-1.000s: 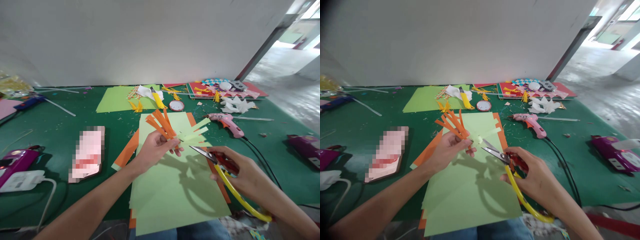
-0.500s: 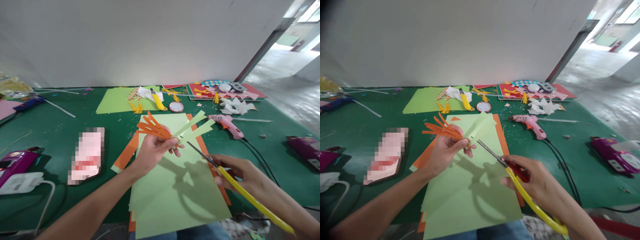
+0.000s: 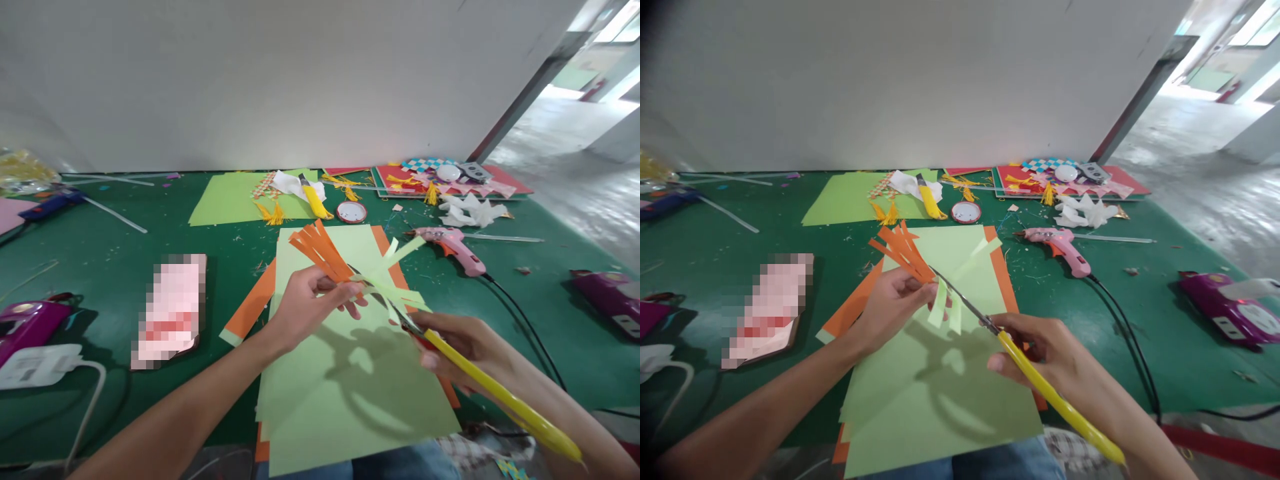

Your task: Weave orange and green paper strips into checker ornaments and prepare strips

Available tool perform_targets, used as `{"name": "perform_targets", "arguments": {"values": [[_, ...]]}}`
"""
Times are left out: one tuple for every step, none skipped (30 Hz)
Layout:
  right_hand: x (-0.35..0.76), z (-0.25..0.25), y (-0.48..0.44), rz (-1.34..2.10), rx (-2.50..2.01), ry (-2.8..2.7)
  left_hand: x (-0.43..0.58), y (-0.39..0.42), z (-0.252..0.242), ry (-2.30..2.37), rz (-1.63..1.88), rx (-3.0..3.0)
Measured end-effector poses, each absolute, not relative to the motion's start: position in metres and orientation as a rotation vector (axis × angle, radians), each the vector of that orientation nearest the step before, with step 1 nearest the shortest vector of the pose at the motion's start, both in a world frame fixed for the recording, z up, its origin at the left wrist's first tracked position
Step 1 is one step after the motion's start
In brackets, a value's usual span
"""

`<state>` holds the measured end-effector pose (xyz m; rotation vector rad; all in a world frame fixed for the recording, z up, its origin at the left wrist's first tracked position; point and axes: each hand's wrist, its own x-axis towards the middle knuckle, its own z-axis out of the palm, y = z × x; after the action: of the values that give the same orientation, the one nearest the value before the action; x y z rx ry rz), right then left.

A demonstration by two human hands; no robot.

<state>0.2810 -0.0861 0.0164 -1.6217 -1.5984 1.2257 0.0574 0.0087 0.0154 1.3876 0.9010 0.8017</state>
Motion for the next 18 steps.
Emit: {"name": "perform_targets", "arguments": {"values": [[0.281, 0.015, -0.085, 1.308, -1.613, -1.589, 0.057, 0.009, 0.015, 0.902, 0.798, 1.391], [0.281, 0.015, -0.085, 1.387, -1.600, -1.580, 0.057, 0.009, 0.015, 0.910, 0.796, 1.392], [0.281, 0.016, -0.085, 1.442, -1.593, -1.567, 0.057, 0.009, 0.015, 0.917, 0.793, 1.393], [0.280, 0.018, -0.084, 1.459, -1.594, -1.550, 0.057, 0.010, 0.015, 0.919, 0.790, 1.394], [0.279, 0.020, -0.084, 1.464, -1.599, -1.533, 0.057, 0.010, 0.015, 0.907, 0.785, 1.399], [0.278, 0.023, -0.084, 1.469, -1.602, -1.516, 0.056, 0.010, 0.015, 0.889, 0.779, 1.404], [0.277, 0.025, -0.084, 1.480, -1.600, -1.501, 0.056, 0.011, 0.015, 0.867, 0.774, 1.409], [0.275, 0.028, -0.083, 1.495, -1.598, -1.486, 0.056, 0.011, 0.015, 0.844, 0.769, 1.411], [0.274, 0.029, -0.083, 1.508, -1.600, -1.471, 0.056, 0.010, 0.015, 0.827, 0.767, 1.410], [0.273, 0.031, -0.082, 1.525, -1.608, -1.459, 0.056, 0.010, 0.015, 0.816, 0.766, 1.407], [0.273, 0.032, -0.081, 1.540, -1.616, -1.449, 0.056, 0.010, 0.015, 0.812, 0.763, 1.398], [0.273, 0.032, -0.081, 1.552, -1.623, -1.441, 0.057, 0.010, 0.015, 0.812, 0.754, 1.384], [0.273, 0.032, -0.080, 1.557, -1.629, -1.434, 0.057, 0.010, 0.015, 0.812, 0.741, 1.369], [0.273, 0.031, -0.080, 1.556, -1.628, -1.431, 0.057, 0.010, 0.015, 0.812, 0.721, 1.354], [0.273, 0.031, -0.080, 1.554, -1.619, -1.433, 0.057, 0.010, 0.015, 0.809, 0.699, 1.343], [0.273, 0.030, -0.079, 1.553, -1.607, -1.438, 0.057, 0.010, 0.015, 0.803, 0.676, 1.337], [0.274, 0.029, -0.079, 1.550, -1.598, -1.447, 0.057, 0.011, 0.015, 0.798, 0.657, 1.336], [0.274, 0.029, -0.079, 1.550, -1.593, -1.458, 0.057, 0.011, 0.014, 0.793, 0.644, 1.337]]}}
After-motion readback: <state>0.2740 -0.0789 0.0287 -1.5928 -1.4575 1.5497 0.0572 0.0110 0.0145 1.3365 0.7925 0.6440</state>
